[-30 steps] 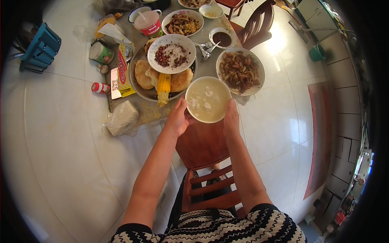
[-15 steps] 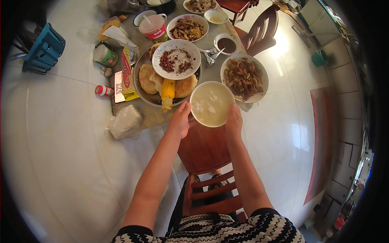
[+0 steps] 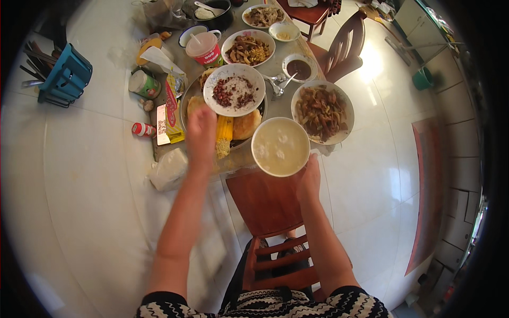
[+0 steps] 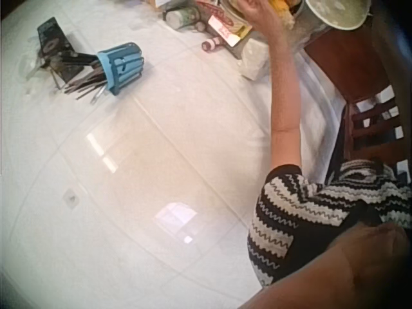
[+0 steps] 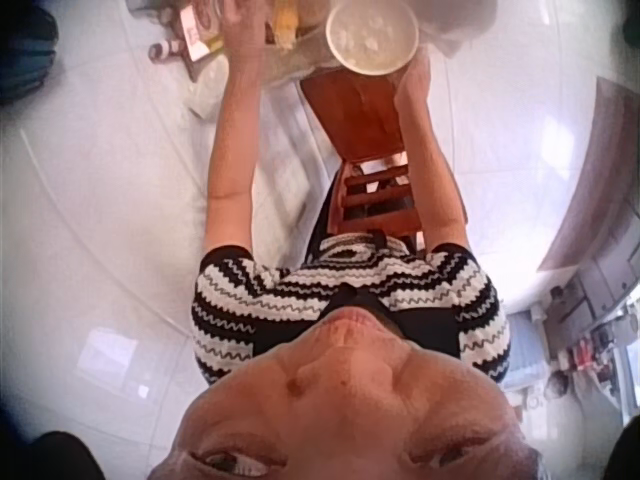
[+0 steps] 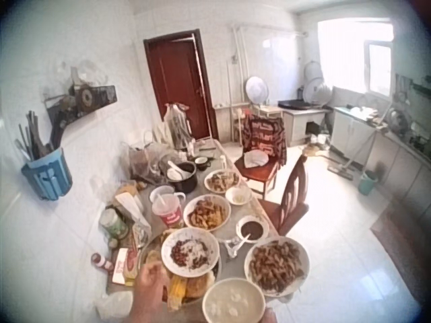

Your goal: The person connects a power bank to a device, carries a bowl of food from a living room table to a dining table, and then takes a used cup and lid from the dining table to the kitchen sink to be rinsed.

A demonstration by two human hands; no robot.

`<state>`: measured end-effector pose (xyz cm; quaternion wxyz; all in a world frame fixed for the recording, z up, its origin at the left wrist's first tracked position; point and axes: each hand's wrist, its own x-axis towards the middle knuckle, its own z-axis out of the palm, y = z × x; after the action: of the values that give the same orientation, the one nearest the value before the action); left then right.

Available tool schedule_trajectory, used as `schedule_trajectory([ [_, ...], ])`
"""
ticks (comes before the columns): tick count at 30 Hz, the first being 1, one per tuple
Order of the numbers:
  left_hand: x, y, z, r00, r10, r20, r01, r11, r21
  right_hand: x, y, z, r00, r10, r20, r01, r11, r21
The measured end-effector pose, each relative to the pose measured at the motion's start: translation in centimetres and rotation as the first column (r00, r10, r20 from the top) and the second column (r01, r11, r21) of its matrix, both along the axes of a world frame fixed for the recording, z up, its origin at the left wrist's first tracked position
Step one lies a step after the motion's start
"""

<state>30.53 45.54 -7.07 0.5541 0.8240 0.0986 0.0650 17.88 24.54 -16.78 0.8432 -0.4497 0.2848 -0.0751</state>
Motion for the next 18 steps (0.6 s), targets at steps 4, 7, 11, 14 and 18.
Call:
schedule_trajectory([
  [4,12.2,0.7,3.0,0.960,-0.094,0.264,-0.080,0.811,0.580,-0.5,0.4,2.2,0.977,0.115,-0.177,-0.097,0.990,0.104],
  [7,19.6,0.7,1.6,0.995,-0.017,0.100,-0.058,0.708,0.704,-1.2,0.0,2.2,0.954,0.192,-0.229,-0.173,0.980,0.100],
  [11,23.6,-0.6,1.4,0.989,0.146,-0.006,-0.107,0.748,0.655,-1.0,0.0,3.1,0.937,0.252,-0.244,-0.246,0.968,0.056],
  [14,24.2,-0.4,0.6,0.995,0.088,0.045,-0.096,0.767,0.635,-0.6,0.2,4.4,0.937,0.252,-0.242,-0.249,0.968,0.043],
  [18,24.1,0.6,1.2,0.972,-0.069,0.226,-0.082,0.799,0.596,-0.3,0.0,4.4,0.945,0.269,-0.187,-0.256,0.962,0.089],
])
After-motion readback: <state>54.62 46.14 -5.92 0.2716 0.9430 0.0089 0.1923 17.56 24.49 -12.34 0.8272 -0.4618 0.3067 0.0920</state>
